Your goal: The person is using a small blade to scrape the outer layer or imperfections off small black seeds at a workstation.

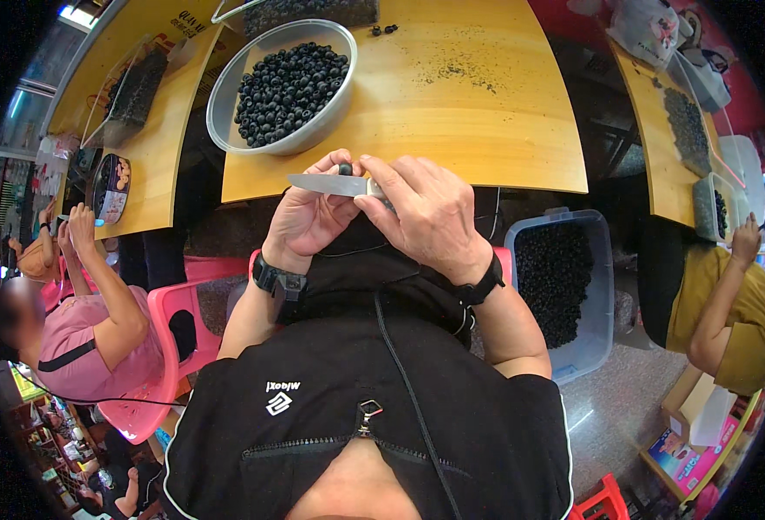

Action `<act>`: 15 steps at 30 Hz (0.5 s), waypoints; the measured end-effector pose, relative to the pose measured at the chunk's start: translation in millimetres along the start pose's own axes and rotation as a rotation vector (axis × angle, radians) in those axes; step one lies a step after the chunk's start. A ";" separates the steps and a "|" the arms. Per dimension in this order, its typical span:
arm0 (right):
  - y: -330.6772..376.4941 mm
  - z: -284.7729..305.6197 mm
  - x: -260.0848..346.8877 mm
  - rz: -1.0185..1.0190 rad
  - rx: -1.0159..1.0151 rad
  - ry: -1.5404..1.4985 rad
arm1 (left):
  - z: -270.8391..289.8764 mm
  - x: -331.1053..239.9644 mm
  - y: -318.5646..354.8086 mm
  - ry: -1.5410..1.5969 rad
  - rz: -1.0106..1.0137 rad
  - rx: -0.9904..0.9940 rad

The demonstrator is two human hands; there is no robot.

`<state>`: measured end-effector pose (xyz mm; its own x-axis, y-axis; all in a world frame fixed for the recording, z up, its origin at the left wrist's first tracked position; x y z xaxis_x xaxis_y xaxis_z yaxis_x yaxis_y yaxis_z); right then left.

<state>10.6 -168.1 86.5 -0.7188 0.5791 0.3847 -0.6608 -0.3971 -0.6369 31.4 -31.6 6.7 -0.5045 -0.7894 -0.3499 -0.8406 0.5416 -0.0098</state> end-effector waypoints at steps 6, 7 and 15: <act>0.2 -1.8 -3.2 -0.008 0.008 -0.002 | 5.1 -2.4 -1.8 -0.060 -0.004 0.019; 0.2 -2.4 -3.6 -0.008 0.011 0.004 | 4.8 -2.9 -1.7 -0.061 -0.003 0.020; 7.4 -13.6 -45.4 -0.176 0.062 0.150 | -12.0 -11.5 1.8 -0.229 -0.060 0.065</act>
<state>41.3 -187.6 55.2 -0.5542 0.7409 0.3794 -0.7884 -0.3212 -0.5246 33.3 -25.0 21.9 -0.3901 -0.7383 -0.5503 -0.8493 0.5193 -0.0948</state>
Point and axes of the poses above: each hand's wrist, its own y-axis away from the middle knuckle, its own z-axis out of the back of the hand, x = y × z, the point moved 6 cm from there along -y, towards the middle knuckle, and after that the axes turned 3 degrees about x, right-handed, at the moved point
